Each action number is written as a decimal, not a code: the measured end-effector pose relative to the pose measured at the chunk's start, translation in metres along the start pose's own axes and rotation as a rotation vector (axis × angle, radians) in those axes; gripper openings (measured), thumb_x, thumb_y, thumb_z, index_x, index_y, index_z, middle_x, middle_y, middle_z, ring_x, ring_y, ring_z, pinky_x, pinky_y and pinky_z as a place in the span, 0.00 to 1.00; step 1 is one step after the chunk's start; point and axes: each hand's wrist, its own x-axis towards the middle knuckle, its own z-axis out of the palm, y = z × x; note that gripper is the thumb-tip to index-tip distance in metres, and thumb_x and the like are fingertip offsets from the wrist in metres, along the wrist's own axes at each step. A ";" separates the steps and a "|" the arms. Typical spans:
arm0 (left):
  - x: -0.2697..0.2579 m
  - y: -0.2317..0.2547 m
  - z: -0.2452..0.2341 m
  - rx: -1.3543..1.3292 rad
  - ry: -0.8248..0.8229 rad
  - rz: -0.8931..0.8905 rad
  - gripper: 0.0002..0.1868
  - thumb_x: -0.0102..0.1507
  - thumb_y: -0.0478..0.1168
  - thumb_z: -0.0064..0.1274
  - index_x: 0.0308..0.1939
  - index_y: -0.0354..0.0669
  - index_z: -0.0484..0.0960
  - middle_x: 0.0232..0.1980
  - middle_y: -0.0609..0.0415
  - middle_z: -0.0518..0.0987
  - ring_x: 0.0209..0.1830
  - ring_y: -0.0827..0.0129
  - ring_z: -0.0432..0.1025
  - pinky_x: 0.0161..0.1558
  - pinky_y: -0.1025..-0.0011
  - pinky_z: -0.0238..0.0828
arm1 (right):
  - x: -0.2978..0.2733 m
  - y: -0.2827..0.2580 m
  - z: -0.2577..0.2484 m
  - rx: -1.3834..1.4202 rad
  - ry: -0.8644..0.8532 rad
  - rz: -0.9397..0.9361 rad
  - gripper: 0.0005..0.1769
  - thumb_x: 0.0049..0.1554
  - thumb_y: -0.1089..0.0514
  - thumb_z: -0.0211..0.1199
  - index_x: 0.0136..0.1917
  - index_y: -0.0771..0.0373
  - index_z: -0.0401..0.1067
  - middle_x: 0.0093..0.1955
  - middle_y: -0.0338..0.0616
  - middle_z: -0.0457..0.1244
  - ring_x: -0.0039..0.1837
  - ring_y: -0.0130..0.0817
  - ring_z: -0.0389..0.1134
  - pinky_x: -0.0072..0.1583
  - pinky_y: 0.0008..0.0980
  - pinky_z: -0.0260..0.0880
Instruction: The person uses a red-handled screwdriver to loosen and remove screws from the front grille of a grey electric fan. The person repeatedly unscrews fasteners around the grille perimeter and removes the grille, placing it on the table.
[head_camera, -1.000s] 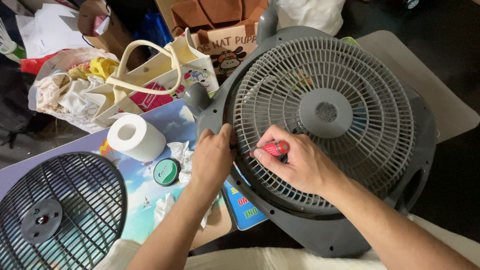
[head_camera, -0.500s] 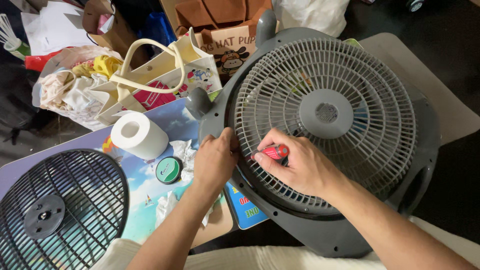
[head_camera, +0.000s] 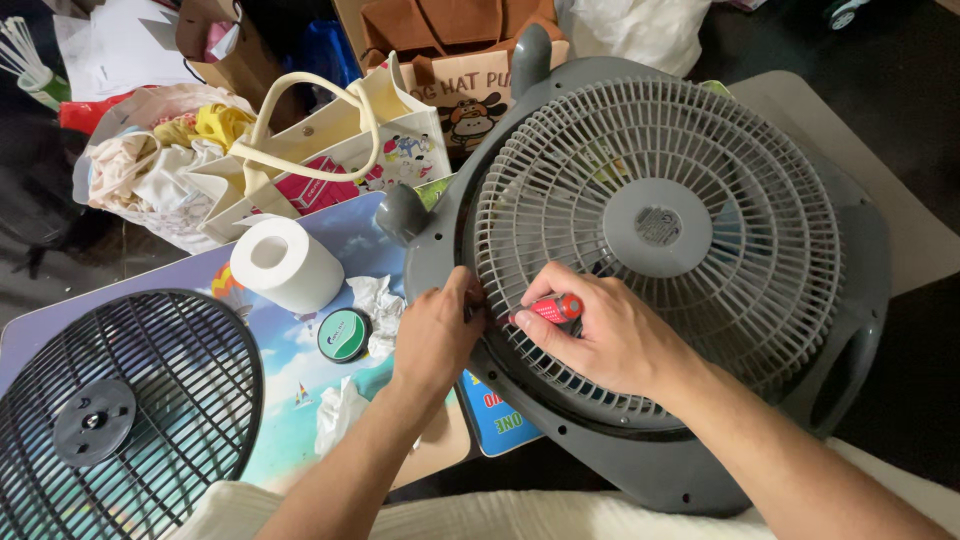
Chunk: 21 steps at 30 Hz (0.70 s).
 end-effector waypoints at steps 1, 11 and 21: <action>-0.001 0.000 -0.001 -0.020 0.004 0.012 0.15 0.53 0.35 0.59 0.42 0.42 0.74 0.38 0.51 0.86 0.40 0.51 0.78 0.41 0.54 0.74 | 0.000 0.000 0.000 0.008 0.000 -0.003 0.14 0.57 0.49 0.64 0.48 0.61 0.70 0.35 0.46 0.69 0.39 0.42 0.75 0.43 0.38 0.72; -0.001 0.004 -0.004 0.042 -0.048 -0.074 0.10 0.57 0.39 0.59 0.40 0.46 0.77 0.34 0.50 0.84 0.36 0.49 0.78 0.38 0.52 0.74 | 0.001 0.000 0.000 0.033 -0.009 -0.012 0.14 0.58 0.48 0.63 0.48 0.61 0.71 0.38 0.45 0.71 0.42 0.40 0.77 0.46 0.36 0.73; -0.019 -0.002 -0.025 -0.102 -0.175 0.177 0.26 0.55 0.38 0.63 0.54 0.39 0.70 0.50 0.45 0.81 0.46 0.43 0.71 0.51 0.54 0.69 | 0.000 0.000 -0.002 0.036 -0.006 0.018 0.14 0.58 0.48 0.63 0.48 0.60 0.72 0.37 0.43 0.72 0.40 0.37 0.77 0.45 0.35 0.74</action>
